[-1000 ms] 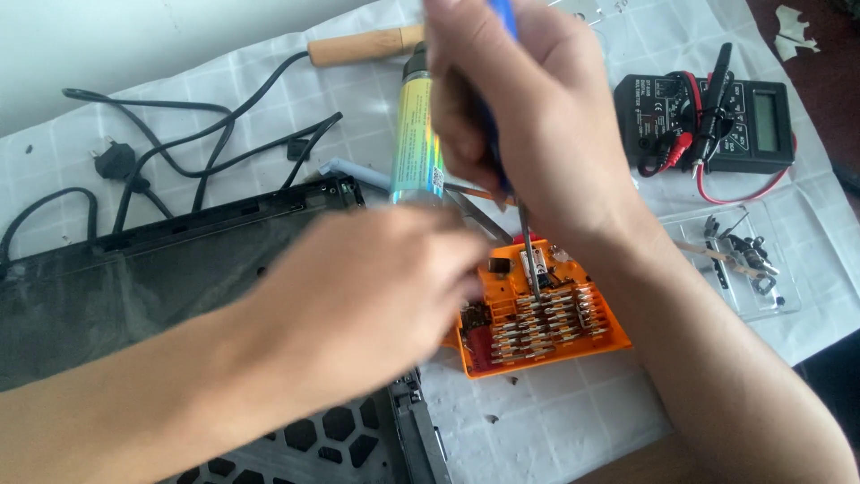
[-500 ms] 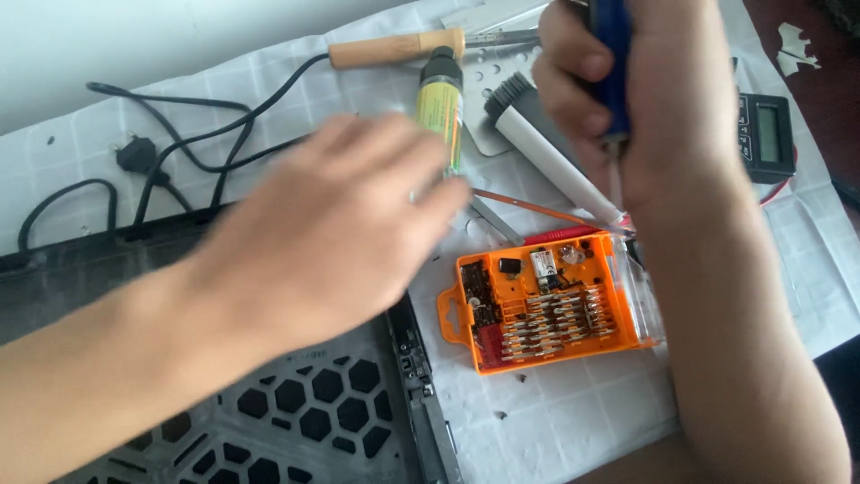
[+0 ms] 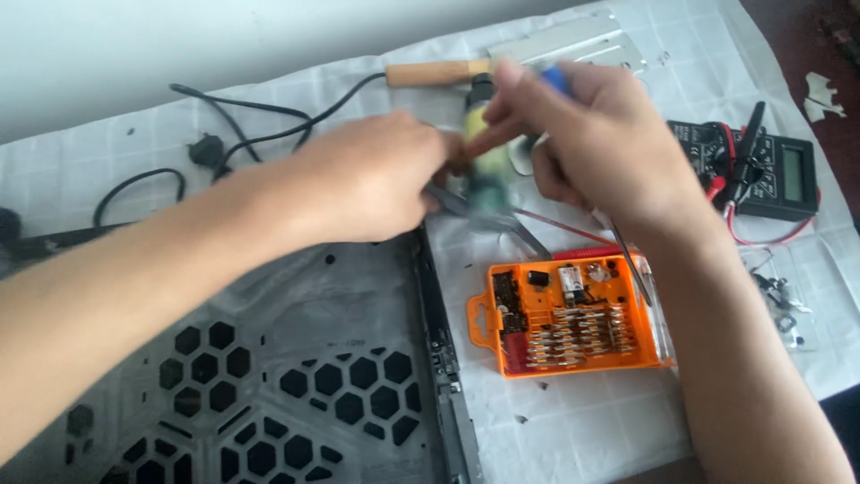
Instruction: The person works on a disassembled laptop, using a screwdriver to tighten screws on the screen's metal frame. They also select a screwdriver bit from an orange kit and handle a small metal bracket.
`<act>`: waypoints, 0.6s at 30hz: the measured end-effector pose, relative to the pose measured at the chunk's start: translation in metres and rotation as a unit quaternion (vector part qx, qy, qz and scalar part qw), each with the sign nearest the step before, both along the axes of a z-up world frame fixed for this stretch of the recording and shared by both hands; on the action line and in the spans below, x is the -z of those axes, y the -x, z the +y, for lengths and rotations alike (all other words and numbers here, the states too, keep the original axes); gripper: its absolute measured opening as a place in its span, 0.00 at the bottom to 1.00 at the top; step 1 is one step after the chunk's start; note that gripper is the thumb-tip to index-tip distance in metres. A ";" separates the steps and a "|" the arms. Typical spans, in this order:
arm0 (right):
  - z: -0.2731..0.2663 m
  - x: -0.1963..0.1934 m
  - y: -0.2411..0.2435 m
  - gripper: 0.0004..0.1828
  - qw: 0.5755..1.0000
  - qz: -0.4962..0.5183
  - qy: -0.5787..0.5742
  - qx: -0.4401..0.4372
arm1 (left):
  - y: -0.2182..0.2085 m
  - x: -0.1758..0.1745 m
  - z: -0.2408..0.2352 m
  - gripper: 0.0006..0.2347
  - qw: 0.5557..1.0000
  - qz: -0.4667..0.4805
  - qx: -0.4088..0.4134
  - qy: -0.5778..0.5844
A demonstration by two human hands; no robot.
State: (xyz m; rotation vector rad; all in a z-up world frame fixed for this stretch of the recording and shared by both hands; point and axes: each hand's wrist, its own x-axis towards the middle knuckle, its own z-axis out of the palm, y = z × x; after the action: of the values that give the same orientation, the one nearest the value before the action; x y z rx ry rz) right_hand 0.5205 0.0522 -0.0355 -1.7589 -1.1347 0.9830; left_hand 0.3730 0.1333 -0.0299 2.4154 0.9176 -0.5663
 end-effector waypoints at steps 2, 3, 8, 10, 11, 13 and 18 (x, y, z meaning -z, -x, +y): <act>0.000 0.002 0.003 0.21 0.997 -0.075 0.008 -0.021 | 0.003 0.009 0.009 0.15 0.999 -0.046 0.015 -0.004; 0.000 0.003 0.005 0.19 0.988 -0.149 0.017 -0.039 | 0.004 0.013 0.013 0.17 0.995 -0.092 0.032 -0.007; 0.003 0.001 0.009 0.20 0.978 -0.199 0.062 -0.009 | 0.006 0.017 0.016 0.15 0.996 -0.083 0.032 -0.020; 0.002 0.001 0.009 0.20 0.979 -0.189 0.080 0.006 | 0.006 0.028 0.017 0.15 0.994 -0.103 0.040 -0.023; 0.002 0.002 0.007 0.21 0.975 -0.205 0.079 0.020 | 0.006 0.036 0.017 0.12 0.985 -0.150 0.069 -0.042; 0.002 0.005 0.004 0.23 0.971 -0.222 0.078 0.032 | 0.010 0.032 0.015 0.10 0.974 -0.198 0.097 -0.061; 0.003 0.019 -0.007 0.33 0.959 -0.275 0.038 0.060 | 0.045 0.009 0.032 0.08 0.904 -0.384 0.140 -0.123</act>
State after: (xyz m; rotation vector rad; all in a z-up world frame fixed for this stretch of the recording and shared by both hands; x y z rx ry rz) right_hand 0.5273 0.0551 -0.0547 -2.2134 -1.3123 0.4726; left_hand 0.3281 0.1651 -0.0389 2.6571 0.3086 0.4421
